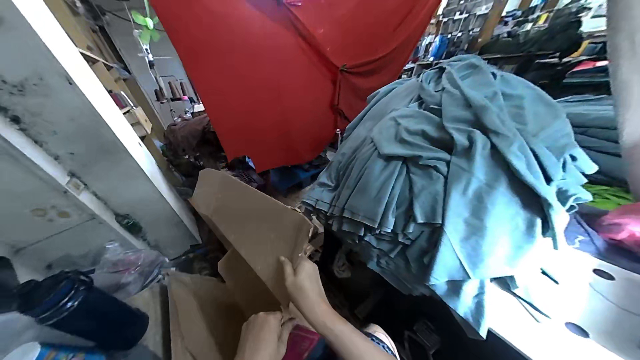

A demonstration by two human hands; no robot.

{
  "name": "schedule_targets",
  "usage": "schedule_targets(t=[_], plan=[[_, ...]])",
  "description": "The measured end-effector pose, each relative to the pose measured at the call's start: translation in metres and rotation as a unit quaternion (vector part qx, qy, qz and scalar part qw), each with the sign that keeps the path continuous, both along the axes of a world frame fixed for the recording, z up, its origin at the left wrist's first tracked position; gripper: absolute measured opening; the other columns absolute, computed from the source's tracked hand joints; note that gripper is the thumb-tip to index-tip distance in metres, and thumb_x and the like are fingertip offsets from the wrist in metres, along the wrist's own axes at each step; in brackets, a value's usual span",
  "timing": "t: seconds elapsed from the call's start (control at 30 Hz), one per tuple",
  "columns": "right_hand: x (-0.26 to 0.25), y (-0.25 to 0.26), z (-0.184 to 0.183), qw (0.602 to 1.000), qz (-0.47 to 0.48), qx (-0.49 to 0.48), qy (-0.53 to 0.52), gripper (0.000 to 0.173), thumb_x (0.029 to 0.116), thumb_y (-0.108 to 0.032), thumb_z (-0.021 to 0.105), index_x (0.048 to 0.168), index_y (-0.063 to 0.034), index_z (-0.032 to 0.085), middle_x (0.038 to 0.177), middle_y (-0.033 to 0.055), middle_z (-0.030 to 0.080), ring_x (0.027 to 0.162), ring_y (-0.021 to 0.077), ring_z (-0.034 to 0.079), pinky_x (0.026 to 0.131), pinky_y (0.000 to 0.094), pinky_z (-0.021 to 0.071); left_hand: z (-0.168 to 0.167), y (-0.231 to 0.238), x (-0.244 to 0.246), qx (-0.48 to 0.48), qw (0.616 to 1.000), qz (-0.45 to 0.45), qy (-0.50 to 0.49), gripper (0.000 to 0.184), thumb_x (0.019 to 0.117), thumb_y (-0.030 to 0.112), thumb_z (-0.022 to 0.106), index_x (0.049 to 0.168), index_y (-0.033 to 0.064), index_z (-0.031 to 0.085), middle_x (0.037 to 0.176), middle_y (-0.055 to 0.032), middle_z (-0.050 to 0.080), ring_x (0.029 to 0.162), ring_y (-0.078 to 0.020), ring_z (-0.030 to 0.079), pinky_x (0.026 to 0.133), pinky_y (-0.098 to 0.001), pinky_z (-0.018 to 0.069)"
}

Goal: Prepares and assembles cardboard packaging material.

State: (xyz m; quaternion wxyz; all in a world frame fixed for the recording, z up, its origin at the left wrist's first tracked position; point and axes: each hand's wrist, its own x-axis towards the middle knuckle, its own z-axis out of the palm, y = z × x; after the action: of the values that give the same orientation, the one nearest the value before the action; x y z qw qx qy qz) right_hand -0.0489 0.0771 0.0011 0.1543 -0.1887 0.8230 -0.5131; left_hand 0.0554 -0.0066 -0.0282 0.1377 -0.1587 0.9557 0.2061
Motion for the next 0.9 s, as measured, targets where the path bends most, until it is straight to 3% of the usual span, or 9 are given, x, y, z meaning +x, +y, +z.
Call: schedule_targets(t=[0.13, 0.3, 0.37, 0.43, 0.5, 0.6, 0.67, 0.73, 0.9], plan=[[-0.022, 0.001, -0.009, 0.986, -0.082, -0.046, -0.136, 0.033, 0.1066, -0.020, 0.054, 0.125, 0.0066, 0.060, 0.112, 0.0204, 0.068, 0.106, 0.0267, 0.068, 0.095, 0.0419, 0.0531, -0.020, -0.006, 0.002, -0.033, 0.984, -0.065, 0.163, 0.041, 0.1041, 0.033, 0.056, 0.098, -0.0027, 0.076, 0.086, -0.0212, 0.075, 0.086, -0.0398, 0.075, 0.081, -0.0587, 0.0578], [-0.056, -0.003, -0.032, 0.962, -0.167, -0.071, -0.203, 0.026, 0.0996, -0.013, 0.062, 0.118, 0.0043, 0.063, 0.109, 0.0211, 0.068, 0.100, 0.0293, 0.069, 0.089, 0.0460, 0.0546, -0.031, -0.010, -0.012, -0.154, 0.936, -0.154, 0.276, 0.040, 0.0982, 0.027, 0.061, 0.074, -0.0021, 0.071, 0.063, -0.0170, 0.067, 0.066, -0.0347, 0.073, 0.065, -0.0510, 0.0595], [-0.077, 0.002, -0.041, 0.952, -0.206, -0.093, -0.205, 0.026, 0.0971, -0.012, 0.066, 0.116, 0.0060, 0.063, 0.107, 0.0237, 0.068, 0.098, 0.0327, 0.068, 0.087, 0.0491, 0.0548, -0.036, -0.015, -0.014, -0.195, 0.901, -0.199, 0.332, 0.027, 0.0940, 0.021, 0.063, 0.079, 0.0020, 0.075, 0.061, -0.0127, 0.068, 0.062, -0.0297, 0.072, 0.065, -0.0465, 0.0601], [-0.092, 0.009, -0.044, 0.933, -0.226, -0.150, -0.235, 0.030, 0.0971, -0.008, 0.065, 0.122, 0.0064, 0.057, 0.107, 0.0245, 0.065, 0.094, 0.0326, 0.068, 0.081, 0.0482, 0.0562, -0.039, -0.019, -0.013, -0.228, 0.861, -0.251, 0.379, 0.020, 0.0866, 0.014, 0.063, 0.094, 0.0047, 0.079, 0.062, -0.0076, 0.069, 0.060, -0.0240, 0.071, 0.065, -0.0407, 0.0592], [-0.091, 0.008, -0.042, 0.923, -0.219, -0.185, -0.258, 0.032, 0.0990, -0.007, 0.063, 0.127, 0.0054, 0.053, 0.106, 0.0236, 0.065, 0.089, 0.0301, 0.069, 0.076, 0.0444, 0.0579, -0.042, -0.020, -0.014, -0.240, 0.832, -0.284, 0.412, 0.020, 0.0834, 0.012, 0.062, 0.092, 0.0054, 0.079, 0.062, -0.0051, 0.069, 0.060, -0.0210, 0.070, 0.064, -0.0368, 0.0569], [-0.094, 0.010, -0.042, 0.926, -0.217, -0.188, -0.247, 0.034, 0.0990, -0.009, 0.064, 0.128, 0.0055, 0.054, 0.107, 0.0236, 0.066, 0.090, 0.0307, 0.069, 0.078, 0.0458, 0.0580, -0.045, -0.031, -0.015, -0.242, 0.807, -0.309, 0.442, 0.018, 0.0862, 0.012, 0.060, 0.089, 0.0070, 0.078, 0.060, -0.0031, 0.067, 0.058, -0.0197, 0.067, 0.062, -0.0343, 0.0544], [-0.108, 0.023, -0.053, 0.919, -0.248, -0.183, -0.247, 0.036, 0.0972, -0.008, 0.064, 0.129, 0.0053, 0.054, 0.108, 0.0237, 0.065, 0.091, 0.0317, 0.068, 0.078, 0.0481, 0.0574, -0.044, -0.044, -0.006, -0.251, 0.793, -0.327, 0.448, 0.023, 0.0937, 0.014, 0.057, 0.099, 0.0090, 0.079, 0.065, -0.0013, 0.070, 0.059, -0.0180, 0.065, 0.063, -0.0324, 0.0534], [-0.128, 0.040, -0.061, 0.910, -0.294, -0.176, -0.233, 0.037, 0.0941, -0.005, 0.066, 0.127, 0.0070, 0.055, 0.110, 0.0246, 0.064, 0.093, 0.0328, 0.066, 0.079, 0.0500, 0.0557, -0.035, -0.046, 0.005, -0.254, 0.793, -0.315, 0.455, 0.024, 0.0967, 0.014, 0.057, 0.104, 0.0094, 0.080, 0.072, -0.0018, 0.074, 0.059, -0.0170, 0.066, 0.063, -0.0321, 0.0529], [-0.151, 0.060, -0.059, 0.894, -0.332, -0.183, -0.239, 0.036, 0.0939, -0.004, 0.067, 0.126, 0.0076, 0.056, 0.112, 0.0239, 0.063, 0.094, 0.0306, 0.064, 0.082, 0.0482, 0.0535, -0.007, -0.017, 0.032, -0.197, 0.842, -0.252, 0.433, 0.022, 0.0999, 0.018, 0.061, 0.105, 0.0081, 0.080, 0.078, -0.0036, 0.077, 0.065, -0.0178, 0.069, 0.071, -0.0327, 0.0552]])
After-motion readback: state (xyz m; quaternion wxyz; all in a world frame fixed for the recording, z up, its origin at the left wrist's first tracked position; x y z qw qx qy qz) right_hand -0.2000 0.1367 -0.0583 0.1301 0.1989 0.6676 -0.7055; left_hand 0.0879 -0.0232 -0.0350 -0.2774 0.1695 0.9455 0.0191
